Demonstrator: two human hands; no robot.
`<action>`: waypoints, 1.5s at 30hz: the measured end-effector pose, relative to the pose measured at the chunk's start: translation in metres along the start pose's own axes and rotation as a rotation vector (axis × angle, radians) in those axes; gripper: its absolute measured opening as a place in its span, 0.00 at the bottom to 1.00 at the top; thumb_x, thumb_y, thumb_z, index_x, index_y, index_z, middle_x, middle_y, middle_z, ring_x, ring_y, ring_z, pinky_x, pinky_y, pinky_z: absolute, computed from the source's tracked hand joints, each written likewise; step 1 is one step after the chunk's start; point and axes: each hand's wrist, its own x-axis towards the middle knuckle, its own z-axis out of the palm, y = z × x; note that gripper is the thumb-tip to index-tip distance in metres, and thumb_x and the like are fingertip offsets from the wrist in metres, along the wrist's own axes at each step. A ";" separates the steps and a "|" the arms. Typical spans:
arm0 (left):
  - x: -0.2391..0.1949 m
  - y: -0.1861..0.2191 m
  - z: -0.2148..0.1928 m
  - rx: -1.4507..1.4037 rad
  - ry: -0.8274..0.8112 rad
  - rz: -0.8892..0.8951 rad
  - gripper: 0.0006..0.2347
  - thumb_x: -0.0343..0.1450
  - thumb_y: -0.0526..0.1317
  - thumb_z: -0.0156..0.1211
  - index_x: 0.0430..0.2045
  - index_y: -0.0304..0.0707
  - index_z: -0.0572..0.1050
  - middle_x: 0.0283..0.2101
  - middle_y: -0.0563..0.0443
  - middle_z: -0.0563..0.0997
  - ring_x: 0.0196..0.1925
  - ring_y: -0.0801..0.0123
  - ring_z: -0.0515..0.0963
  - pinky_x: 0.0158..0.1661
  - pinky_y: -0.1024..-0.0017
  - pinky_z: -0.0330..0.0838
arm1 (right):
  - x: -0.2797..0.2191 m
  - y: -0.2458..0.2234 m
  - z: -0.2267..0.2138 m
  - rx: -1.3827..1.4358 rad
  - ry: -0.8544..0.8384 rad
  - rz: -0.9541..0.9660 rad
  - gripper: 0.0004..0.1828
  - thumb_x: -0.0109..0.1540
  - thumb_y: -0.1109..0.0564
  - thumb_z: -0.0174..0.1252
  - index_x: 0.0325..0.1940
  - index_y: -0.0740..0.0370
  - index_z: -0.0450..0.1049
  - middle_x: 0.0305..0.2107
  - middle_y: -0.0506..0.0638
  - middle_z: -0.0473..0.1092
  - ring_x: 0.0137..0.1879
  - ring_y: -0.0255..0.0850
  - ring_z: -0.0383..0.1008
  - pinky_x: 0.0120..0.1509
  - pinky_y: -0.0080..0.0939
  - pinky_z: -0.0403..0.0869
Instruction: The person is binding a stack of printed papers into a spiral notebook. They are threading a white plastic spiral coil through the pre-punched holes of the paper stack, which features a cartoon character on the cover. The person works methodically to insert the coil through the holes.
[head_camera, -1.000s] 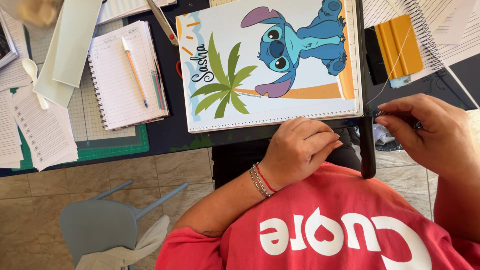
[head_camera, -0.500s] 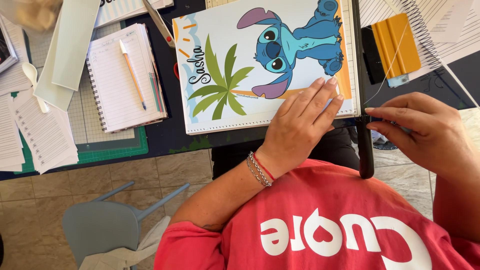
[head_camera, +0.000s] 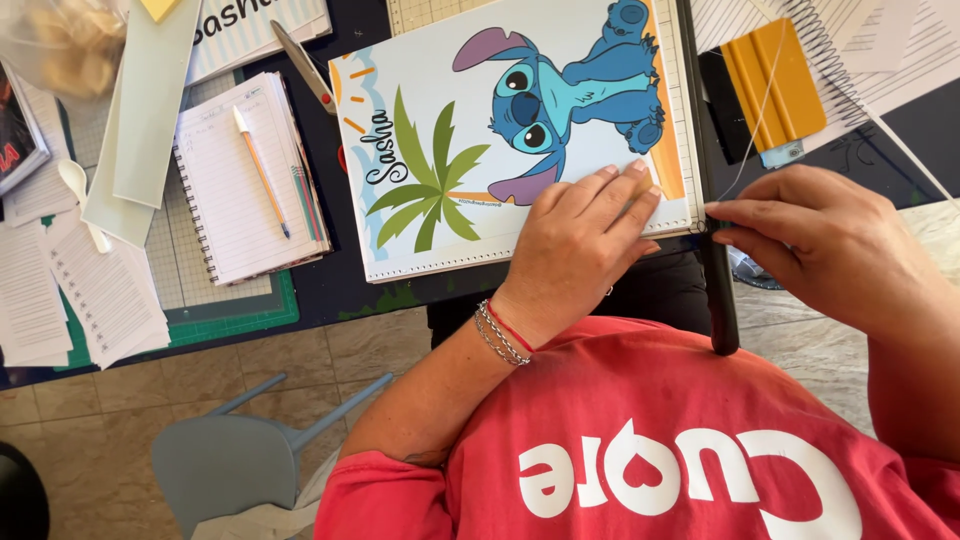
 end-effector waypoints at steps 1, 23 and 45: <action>0.000 -0.001 0.000 0.000 -0.002 0.005 0.18 0.72 0.51 0.69 0.53 0.46 0.77 0.63 0.51 0.77 0.62 0.61 0.79 0.55 0.63 0.70 | -0.001 0.002 0.001 0.000 0.004 0.004 0.13 0.67 0.54 0.63 0.56 0.54 0.82 0.43 0.50 0.75 0.46 0.46 0.76 0.50 0.45 0.73; 0.013 0.010 -0.012 0.194 0.252 0.129 0.07 0.77 0.34 0.61 0.48 0.36 0.77 0.50 0.43 0.82 0.49 0.58 0.83 0.46 0.64 0.78 | 0.011 0.010 0.016 0.046 0.273 -0.250 0.08 0.71 0.59 0.60 0.54 0.60 0.78 0.46 0.56 0.69 0.44 0.50 0.72 0.49 0.51 0.71; 0.054 -0.042 -0.076 -0.256 0.021 -0.037 0.13 0.80 0.43 0.51 0.53 0.35 0.74 0.44 0.44 0.86 0.44 0.52 0.85 0.41 0.59 0.77 | 0.087 -0.006 -0.044 0.304 0.245 -0.284 0.09 0.73 0.71 0.66 0.58 0.73 0.81 0.49 0.67 0.73 0.50 0.53 0.74 0.52 0.47 0.69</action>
